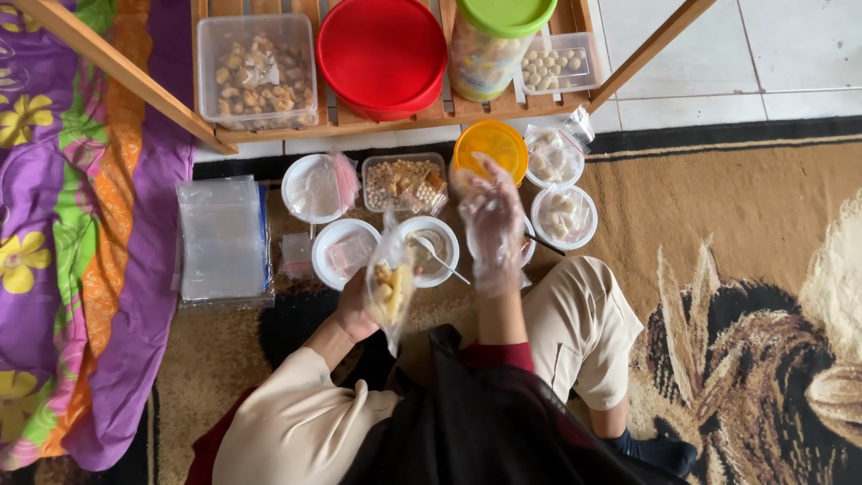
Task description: Packing various snacks and grains from containers and bowls into individual plastic bags and placing them on a shelf.
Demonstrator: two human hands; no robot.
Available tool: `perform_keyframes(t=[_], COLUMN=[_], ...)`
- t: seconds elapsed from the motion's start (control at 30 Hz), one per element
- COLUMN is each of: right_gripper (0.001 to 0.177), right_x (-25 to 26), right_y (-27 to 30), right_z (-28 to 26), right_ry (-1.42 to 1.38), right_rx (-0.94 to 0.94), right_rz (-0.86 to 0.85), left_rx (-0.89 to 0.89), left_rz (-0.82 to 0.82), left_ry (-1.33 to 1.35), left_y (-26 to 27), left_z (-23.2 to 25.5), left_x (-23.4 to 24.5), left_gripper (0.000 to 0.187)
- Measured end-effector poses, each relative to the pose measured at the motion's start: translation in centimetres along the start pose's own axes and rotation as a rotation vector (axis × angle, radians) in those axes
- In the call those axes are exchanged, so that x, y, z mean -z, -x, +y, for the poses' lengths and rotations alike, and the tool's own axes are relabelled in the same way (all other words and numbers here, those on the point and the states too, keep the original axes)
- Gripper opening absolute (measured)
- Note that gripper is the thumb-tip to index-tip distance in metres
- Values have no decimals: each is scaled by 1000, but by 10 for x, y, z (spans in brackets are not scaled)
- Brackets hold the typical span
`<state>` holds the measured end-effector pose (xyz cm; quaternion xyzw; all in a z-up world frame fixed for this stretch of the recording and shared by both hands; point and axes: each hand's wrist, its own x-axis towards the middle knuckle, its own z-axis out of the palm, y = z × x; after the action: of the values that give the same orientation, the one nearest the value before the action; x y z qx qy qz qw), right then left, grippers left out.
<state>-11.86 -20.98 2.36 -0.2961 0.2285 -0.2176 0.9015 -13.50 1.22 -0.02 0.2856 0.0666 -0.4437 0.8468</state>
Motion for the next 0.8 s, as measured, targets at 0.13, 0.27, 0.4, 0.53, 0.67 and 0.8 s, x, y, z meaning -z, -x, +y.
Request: perform_keyframes(t=[0.13, 0.27, 0.4, 0.53, 0.67, 0.8], right_gripper=[35, 31, 51, 57, 39, 62], right_x=[166, 223, 272, 308, 254, 189], right_y=[-115, -116, -138, -167, -176, -174], right_z=[-29, -99, -91, -66, -73, -88], right_ry=[398, 1345, 1772, 2016, 1823, 1453], right_rx=[197, 108, 36, 55, 317, -2], right_rz=[169, 488, 370, 296, 337, 362], left_rx=[-77, 71, -32, -52, 76, 65], left_rz=[17, 14, 180, 197, 166, 233], left_ry=[171, 110, -90, -132, -76, -188], left_y=[-8, 13, 27, 39, 44, 43], left_z=[-11, 33, 62, 80, 78, 61], left_x=[83, 69, 99, 47, 26, 39], left_gripper=[21, 32, 35, 41, 42, 43])
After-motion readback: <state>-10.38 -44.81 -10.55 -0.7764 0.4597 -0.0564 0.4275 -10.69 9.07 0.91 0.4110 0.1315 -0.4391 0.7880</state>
